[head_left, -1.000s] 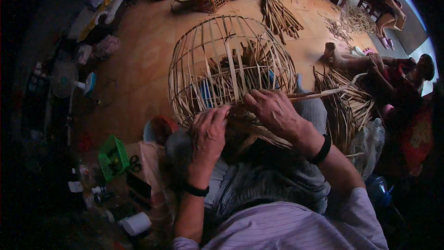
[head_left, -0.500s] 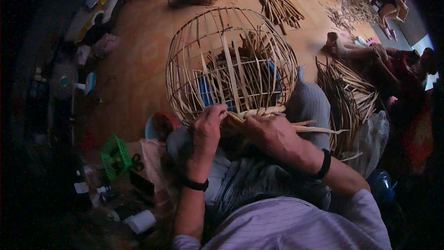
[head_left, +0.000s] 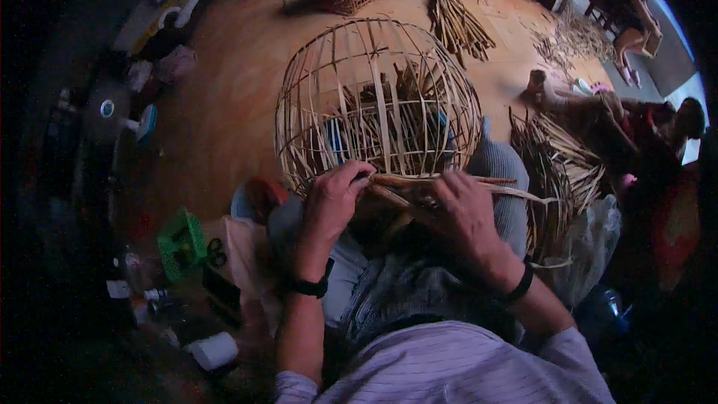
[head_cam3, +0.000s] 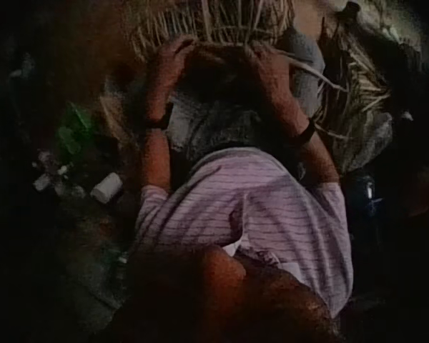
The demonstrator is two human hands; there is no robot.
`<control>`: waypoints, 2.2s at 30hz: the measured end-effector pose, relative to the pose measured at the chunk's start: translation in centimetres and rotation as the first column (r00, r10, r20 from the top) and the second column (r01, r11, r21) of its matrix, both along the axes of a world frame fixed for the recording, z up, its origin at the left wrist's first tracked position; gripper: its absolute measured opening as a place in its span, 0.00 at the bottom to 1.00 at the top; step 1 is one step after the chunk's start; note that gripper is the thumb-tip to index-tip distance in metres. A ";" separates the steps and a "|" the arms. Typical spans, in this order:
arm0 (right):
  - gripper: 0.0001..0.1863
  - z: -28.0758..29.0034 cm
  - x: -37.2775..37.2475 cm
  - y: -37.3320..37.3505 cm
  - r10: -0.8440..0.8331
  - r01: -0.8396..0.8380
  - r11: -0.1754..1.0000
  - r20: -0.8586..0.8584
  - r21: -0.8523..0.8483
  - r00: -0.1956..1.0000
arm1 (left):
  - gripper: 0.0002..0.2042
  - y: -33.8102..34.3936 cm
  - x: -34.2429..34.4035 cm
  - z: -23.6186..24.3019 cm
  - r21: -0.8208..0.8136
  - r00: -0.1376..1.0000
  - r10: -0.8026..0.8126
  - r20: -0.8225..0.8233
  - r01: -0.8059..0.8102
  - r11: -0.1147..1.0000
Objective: Manually weaving a large wicker basket structure by hand.
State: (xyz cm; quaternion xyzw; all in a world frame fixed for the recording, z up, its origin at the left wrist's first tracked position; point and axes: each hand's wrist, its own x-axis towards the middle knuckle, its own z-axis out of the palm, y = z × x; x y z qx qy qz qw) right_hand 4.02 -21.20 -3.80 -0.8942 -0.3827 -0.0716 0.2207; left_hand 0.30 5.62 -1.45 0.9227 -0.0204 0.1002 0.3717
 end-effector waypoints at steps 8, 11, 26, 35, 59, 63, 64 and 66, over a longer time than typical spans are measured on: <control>0.18 -2.9 -2.8 0.8 0.039 0.031 0.971 -0.285 0.236 0.958 | 0.10 -0.5 -0.2 -0.8 -0.105 0.999 0.027 0.032 -0.024 0.994; 0.16 -2.3 -3.0 -0.3 0.075 0.028 0.971 -0.419 0.235 0.905 | 0.09 -0.3 -0.1 -1.4 -0.087 0.998 0.027 0.060 -0.021 0.996; 0.19 12.1 -6.0 -4.8 0.342 0.607 0.749 -0.940 0.265 -0.012 | 0.09 0.2 0.8 -4.9 -0.003 0.982 -0.032 0.187 0.033 0.999; 0.14 15.1 1.4 -1.9 0.674 0.638 0.594 -0.736 0.489 -0.064 | 0.15 -0.7 -0.9 0.4 0.023 0.988 -0.115 0.104 0.113 0.993; 0.23 19.6 -1.0 -10.3 0.601 0.581 0.269 -0.605 0.768 0.521 | 0.12 -2.1 -0.1 -3.5 -0.028 0.986 0.126 0.106 -0.123 0.992; 0.20 19.7 -0.6 -12.5 0.276 0.535 0.415 -0.662 0.736 0.697 | 0.12 -1.7 0.2 -4.5 -0.070 0.978 0.147 0.149 -0.138 0.988; 0.20 19.3 -0.6 -12.1 0.189 0.551 0.469 -0.688 0.690 0.700 | 0.12 -1.4 0.2 -5.4 -0.094 0.980 0.158 0.124 -0.146 0.985; 0.19 17.1 -0.3 -10.1 0.083 0.598 0.609 -0.792 0.521 0.605 | 0.11 -1.7 0.4 -5.4 -0.094 0.977 0.167 0.135 -0.156 0.983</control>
